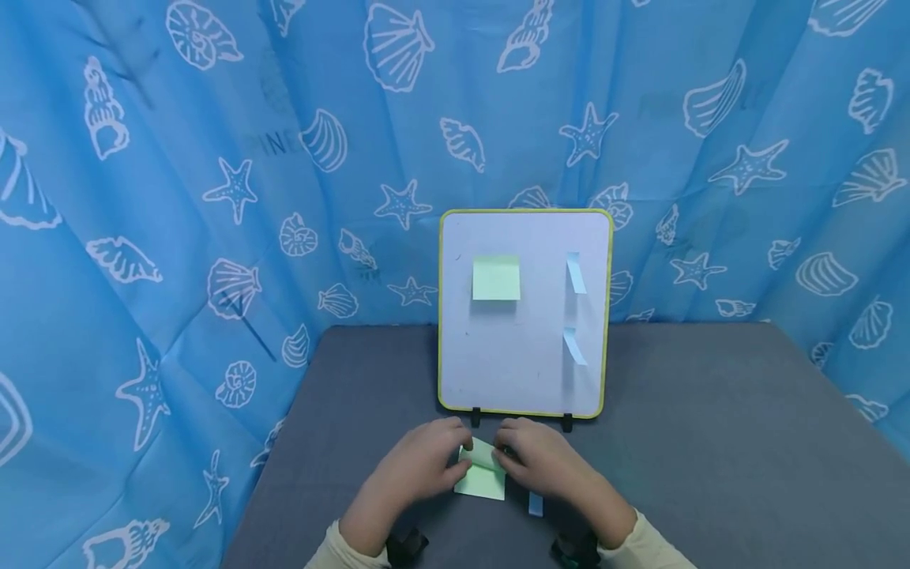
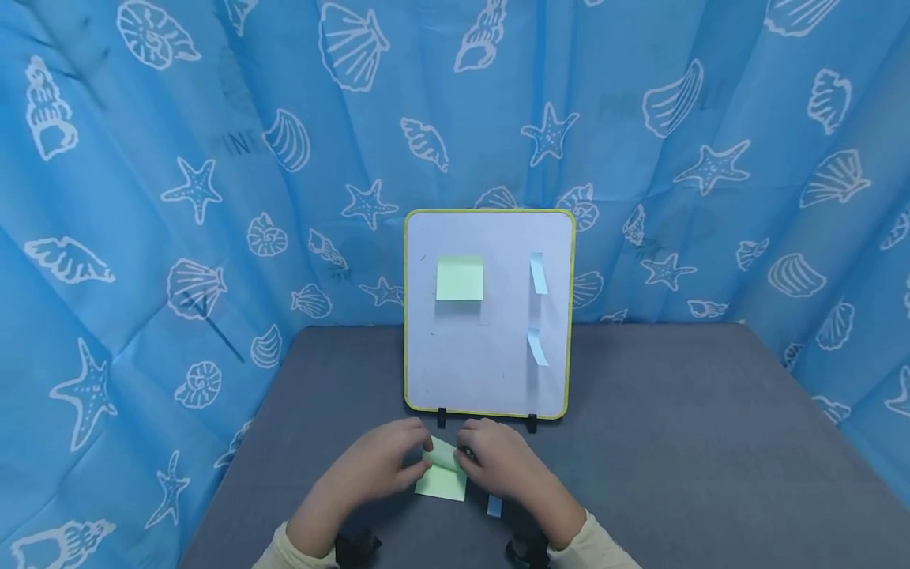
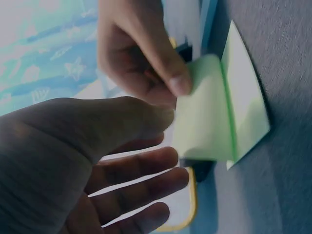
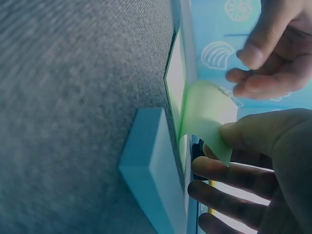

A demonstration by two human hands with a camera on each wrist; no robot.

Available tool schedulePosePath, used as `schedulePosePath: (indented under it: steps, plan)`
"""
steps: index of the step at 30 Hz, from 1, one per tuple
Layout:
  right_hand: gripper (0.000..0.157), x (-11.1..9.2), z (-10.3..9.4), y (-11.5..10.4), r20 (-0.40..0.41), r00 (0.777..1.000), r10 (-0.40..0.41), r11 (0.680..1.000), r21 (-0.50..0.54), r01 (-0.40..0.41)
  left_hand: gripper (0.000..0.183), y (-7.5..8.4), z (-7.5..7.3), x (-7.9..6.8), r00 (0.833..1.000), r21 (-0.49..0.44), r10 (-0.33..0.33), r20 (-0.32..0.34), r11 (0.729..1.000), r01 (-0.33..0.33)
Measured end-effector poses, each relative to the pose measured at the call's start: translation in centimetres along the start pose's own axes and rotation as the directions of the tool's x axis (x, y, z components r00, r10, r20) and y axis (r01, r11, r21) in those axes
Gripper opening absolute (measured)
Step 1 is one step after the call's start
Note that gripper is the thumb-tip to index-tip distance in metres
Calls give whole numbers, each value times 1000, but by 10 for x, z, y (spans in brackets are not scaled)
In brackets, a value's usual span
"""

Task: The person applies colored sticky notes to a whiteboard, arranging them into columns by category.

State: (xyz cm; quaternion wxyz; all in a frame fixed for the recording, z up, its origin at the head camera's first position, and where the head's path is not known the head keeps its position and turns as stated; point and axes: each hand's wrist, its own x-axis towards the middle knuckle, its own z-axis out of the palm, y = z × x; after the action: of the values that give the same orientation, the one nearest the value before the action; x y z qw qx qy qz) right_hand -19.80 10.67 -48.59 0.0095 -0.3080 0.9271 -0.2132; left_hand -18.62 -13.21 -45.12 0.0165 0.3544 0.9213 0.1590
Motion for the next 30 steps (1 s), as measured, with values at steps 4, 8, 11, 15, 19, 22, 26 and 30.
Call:
schedulePosePath:
  steps: [4,8,11,15,19,22,26,30]
  plan:
    - [8,0,-1,1,-11,1000,12,1000,3,-12,12,7,4,2,997,34,-10,77,999,7]
    - [9,0,-1,1,3,1000,18,999,29,-18,7,9,11,4,987,83,-38,153,996,25]
    - [10,0,0,1,14,1000,20,999,39,-20,6,9,16,5,982,107,-53,182,994,33]
    - [11,1,1,2,16,1000,23,999,32,-24,3,9,21,4,985,145,-46,166,989,22]
    - [11,0,1,3,13,1000,25,999,23,-25,5,10,23,3,990,168,-30,140,986,7]
    - [11,0,1,3,15,999,36,999,25,-36,9,11,22,4,989,168,-27,144,986,3]
    - [10,0,1,3,30,998,56,998,39,-57,14,11,24,4,986,171,-32,167,985,3]
    - [11,1,-1,3,16,998,54,998,43,-55,14,12,23,5,985,182,-37,170,983,6]
